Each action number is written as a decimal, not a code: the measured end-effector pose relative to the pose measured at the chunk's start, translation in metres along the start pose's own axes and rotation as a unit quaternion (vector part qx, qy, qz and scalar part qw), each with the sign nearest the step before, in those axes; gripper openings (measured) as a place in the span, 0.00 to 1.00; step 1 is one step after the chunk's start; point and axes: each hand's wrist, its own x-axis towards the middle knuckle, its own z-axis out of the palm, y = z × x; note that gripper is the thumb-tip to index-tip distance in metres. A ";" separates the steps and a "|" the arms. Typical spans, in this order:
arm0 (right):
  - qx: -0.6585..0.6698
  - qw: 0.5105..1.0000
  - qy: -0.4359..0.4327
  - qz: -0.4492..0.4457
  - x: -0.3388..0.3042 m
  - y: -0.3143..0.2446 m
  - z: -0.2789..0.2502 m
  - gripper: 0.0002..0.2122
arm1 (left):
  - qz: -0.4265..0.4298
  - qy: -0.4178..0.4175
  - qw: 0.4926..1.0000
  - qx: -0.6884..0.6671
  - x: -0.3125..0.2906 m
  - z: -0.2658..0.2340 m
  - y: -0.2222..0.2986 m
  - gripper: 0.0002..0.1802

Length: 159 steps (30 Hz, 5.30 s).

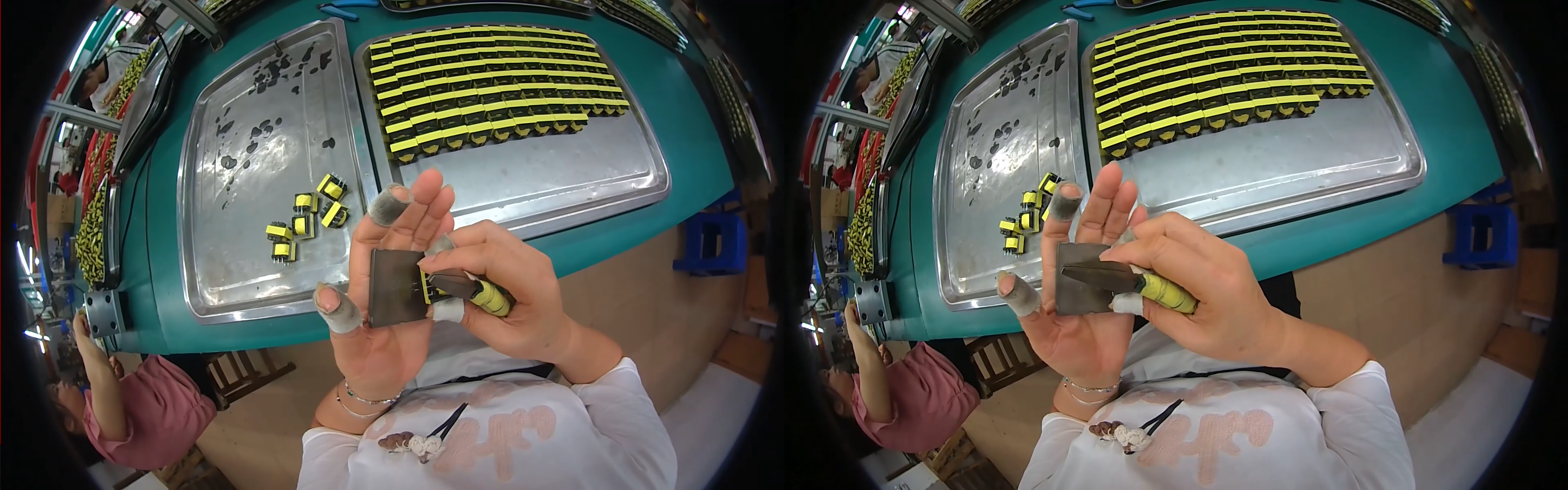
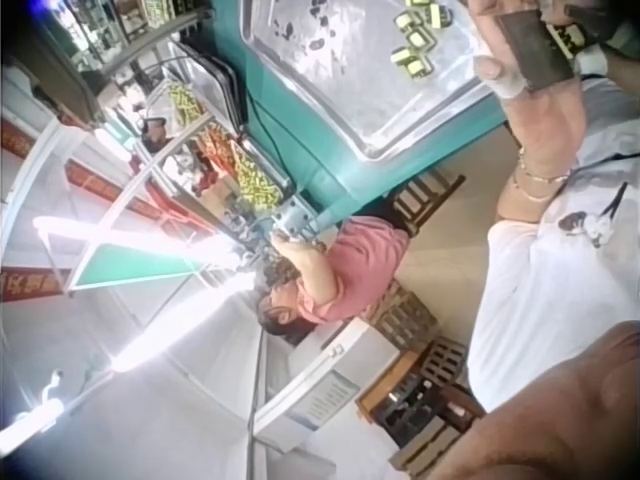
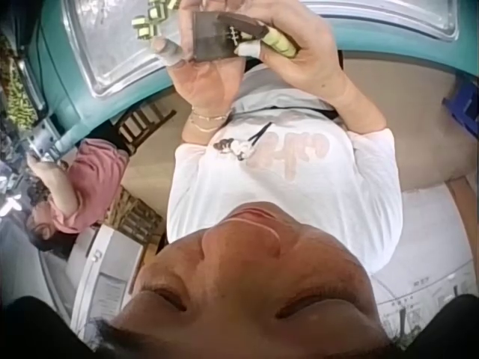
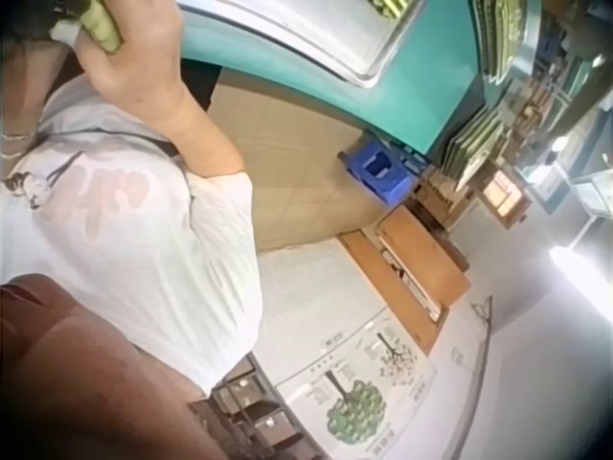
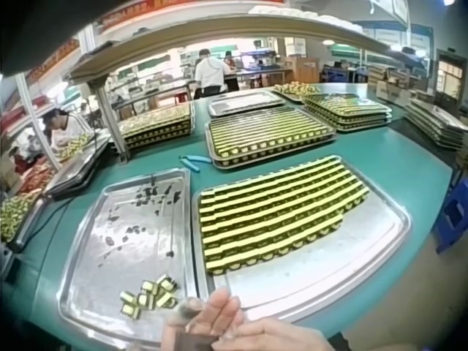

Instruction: The person cuts small electronic components with pliers, then sorts them into a tray and a plastic bin.

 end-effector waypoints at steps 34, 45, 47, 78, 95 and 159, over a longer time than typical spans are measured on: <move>-0.087 0.995 -0.007 -0.040 -0.001 -0.004 -0.008 0.23 | 0.024 -0.023 0.981 0.191 -0.002 0.001 -0.007 0.50; -0.096 0.994 -0.024 -0.055 0.000 -0.006 -0.011 0.23 | 0.011 0.006 0.976 0.217 -0.001 0.006 -0.009 0.49; -0.064 0.997 -0.024 -0.019 0.001 -0.007 -0.013 0.23 | 0.019 -0.009 0.972 0.235 -0.002 0.004 -0.009 0.50; -0.010 0.999 0.022 -0.043 -0.007 0.003 -0.009 0.22 | -0.043 0.083 0.943 0.319 -0.002 0.021 -0.008 0.74; -0.130 0.962 0.018 -0.241 -0.008 0.006 -0.021 0.12 | -0.093 -0.144 0.968 0.185 -0.010 0.008 -0.004 0.37; -0.191 0.971 0.146 -0.012 0.003 -0.011 -0.164 0.07 | 0.068 -0.003 0.988 0.140 -0.008 0.030 0.033 0.23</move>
